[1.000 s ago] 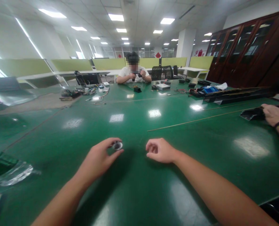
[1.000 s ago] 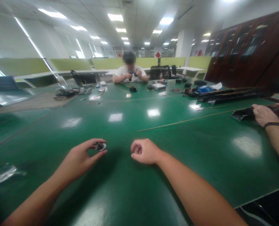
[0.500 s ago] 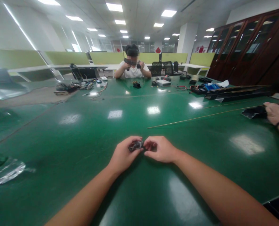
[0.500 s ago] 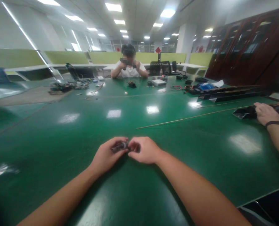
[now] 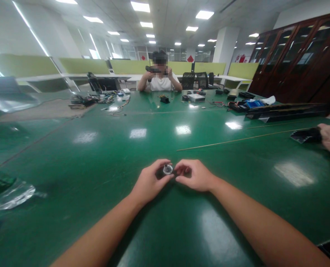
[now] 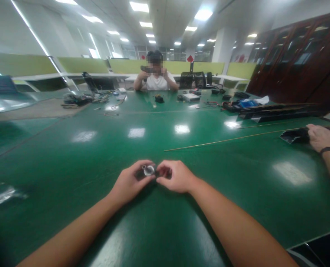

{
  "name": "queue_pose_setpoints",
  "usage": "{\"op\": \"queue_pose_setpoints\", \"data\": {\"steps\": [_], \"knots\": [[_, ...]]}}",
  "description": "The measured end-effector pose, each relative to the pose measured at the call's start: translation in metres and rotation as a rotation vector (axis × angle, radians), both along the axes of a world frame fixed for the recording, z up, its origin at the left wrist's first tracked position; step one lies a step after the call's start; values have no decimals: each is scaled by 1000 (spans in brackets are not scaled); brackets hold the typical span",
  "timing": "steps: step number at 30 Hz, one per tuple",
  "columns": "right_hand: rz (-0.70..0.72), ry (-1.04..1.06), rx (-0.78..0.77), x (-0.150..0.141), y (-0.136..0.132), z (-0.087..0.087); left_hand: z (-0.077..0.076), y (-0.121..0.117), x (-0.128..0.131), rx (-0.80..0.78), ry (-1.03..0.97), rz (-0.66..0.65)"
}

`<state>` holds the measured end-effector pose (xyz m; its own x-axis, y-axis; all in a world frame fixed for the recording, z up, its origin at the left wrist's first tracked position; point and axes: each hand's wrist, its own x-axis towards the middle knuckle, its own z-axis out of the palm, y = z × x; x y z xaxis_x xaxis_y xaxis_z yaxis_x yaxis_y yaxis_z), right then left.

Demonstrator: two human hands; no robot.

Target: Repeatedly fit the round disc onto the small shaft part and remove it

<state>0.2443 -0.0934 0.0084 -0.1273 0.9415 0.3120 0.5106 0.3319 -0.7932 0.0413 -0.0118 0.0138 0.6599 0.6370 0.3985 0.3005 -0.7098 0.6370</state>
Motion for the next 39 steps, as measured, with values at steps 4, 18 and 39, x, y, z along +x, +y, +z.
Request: {"op": "queue_pose_setpoints", "data": {"steps": [4,18,39], "knots": [[-23,16,2,2,2,-3,0,0,-1,27,-3,1],[-50,17,-9,3,2,-3,5,-4,0,97,47,-96],[-65,-15,29,2,1,-1,3,-2,1,103,-3,-89]]}}
